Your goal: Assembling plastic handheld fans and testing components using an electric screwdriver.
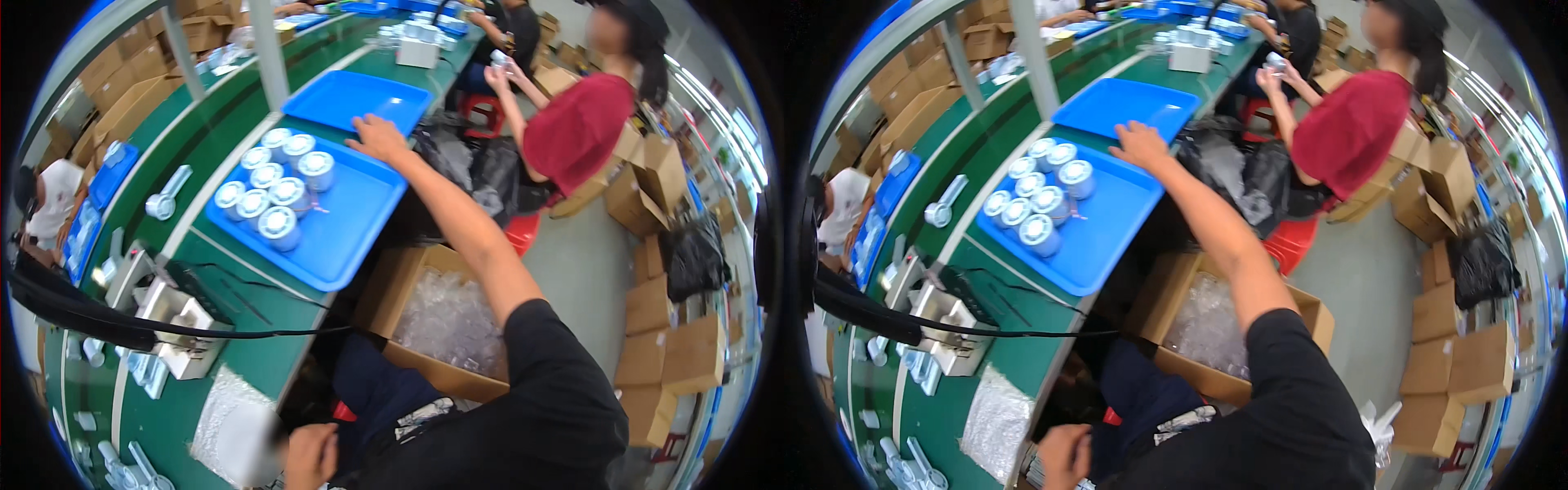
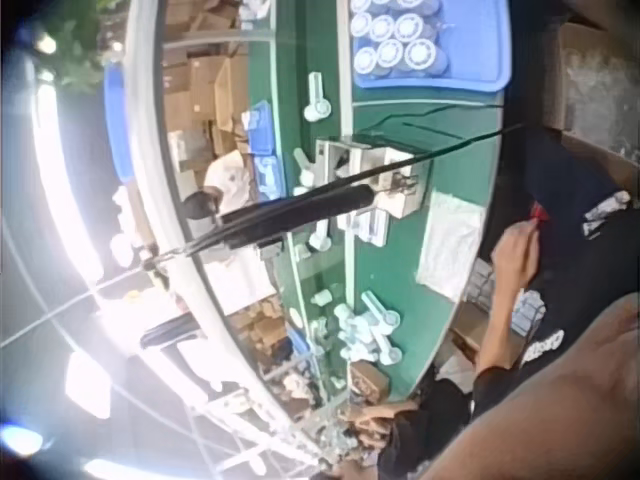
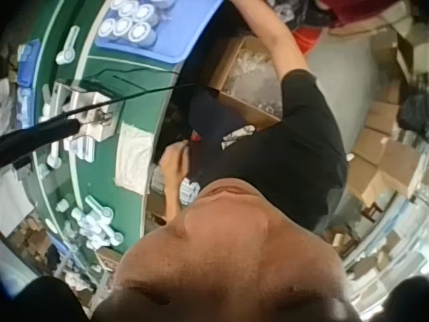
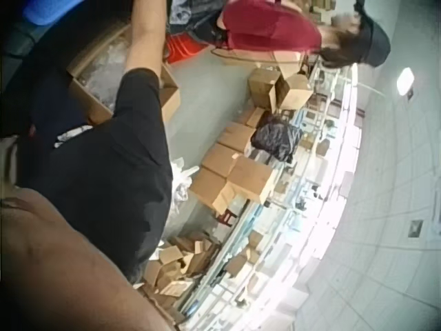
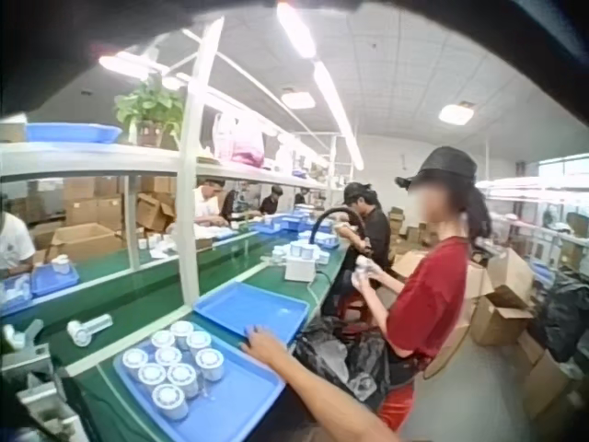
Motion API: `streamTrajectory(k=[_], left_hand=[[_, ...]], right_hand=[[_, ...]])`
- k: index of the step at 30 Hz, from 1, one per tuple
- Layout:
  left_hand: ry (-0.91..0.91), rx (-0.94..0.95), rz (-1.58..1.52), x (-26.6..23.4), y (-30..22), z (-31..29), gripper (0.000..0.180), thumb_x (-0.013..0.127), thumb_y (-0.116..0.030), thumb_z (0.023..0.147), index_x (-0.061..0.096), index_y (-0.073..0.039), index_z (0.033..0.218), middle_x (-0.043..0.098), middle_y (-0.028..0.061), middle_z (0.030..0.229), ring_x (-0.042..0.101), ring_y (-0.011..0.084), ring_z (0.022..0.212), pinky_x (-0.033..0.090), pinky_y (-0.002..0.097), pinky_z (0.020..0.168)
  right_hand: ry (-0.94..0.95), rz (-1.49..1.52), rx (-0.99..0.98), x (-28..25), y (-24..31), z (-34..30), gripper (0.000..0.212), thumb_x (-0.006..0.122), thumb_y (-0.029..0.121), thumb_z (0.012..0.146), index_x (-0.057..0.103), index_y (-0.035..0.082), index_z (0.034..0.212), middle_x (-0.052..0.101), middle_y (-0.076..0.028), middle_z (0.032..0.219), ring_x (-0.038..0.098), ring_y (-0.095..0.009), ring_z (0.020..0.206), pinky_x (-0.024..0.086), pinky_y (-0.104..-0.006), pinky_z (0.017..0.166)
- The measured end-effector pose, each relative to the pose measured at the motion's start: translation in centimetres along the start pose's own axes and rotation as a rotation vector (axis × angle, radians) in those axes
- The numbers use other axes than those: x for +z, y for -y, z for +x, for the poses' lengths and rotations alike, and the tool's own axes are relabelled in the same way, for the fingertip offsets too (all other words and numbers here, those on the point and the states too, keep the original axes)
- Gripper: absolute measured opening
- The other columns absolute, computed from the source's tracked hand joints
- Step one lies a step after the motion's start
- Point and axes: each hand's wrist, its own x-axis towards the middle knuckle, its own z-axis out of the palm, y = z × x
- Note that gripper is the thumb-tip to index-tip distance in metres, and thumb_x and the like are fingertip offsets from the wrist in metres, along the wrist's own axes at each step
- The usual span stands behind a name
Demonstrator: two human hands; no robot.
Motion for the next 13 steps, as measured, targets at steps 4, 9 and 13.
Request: streamTrajectory(k=[4, 9, 13], left_hand=[[-0.013, -0.187, 0.043, 6.9, 6.6, -5.9, 0.023, 0.073, -0.005, 0.085, 0.071, -0.005, 0.108, 0.071, 0.0135, 0.106, 0.069, 0.0352, 0.097, 0.053, 0.0441, 0.086], [-0.189, -0.584, 0.074, 8.6, 10.0, -11.8, 0.02, 0.072, -0.017, 0.092, 0.074, -0.011, 0.11, 0.071, 0.0138, 0.109, 0.066, 0.0357, 0.105, 0.049, 0.0468, 0.095], [-0.153, -0.897, -0.002, 10.1, 11.2, -13.7, 0.029, 0.072, -0.025, 0.094, 0.074, -0.014, 0.121, 0.068, 0.0217, 0.129, 0.064, 0.0375, 0.116, 0.046, 0.0463, 0.102]], right_hand=[[-0.068, -0.044, -0.052, 1.1, -6.2, -0.2, 0.063, 0.066, 0.05, 0.093, 0.058, 0.011, 0.141, 0.061, -0.025, 0.137, 0.059, -0.042, 0.127, 0.049, -0.0545, 0.104], [0.063, 0.171, 0.034, -4.9, -5.4, 2.8, 0.035, 0.072, 0.027, 0.092, 0.067, 0.003, 0.117, 0.073, -0.02, 0.102, 0.071, -0.036, 0.096, 0.057, -0.0443, 0.085], [-0.251, 0.641, -0.157, -8.6, 7.7, 8.0, 0.032, 0.075, 0.026, 0.09, 0.068, 0.005, 0.113, 0.074, -0.019, 0.096, 0.073, -0.032, 0.087, 0.057, -0.0426, 0.08]])
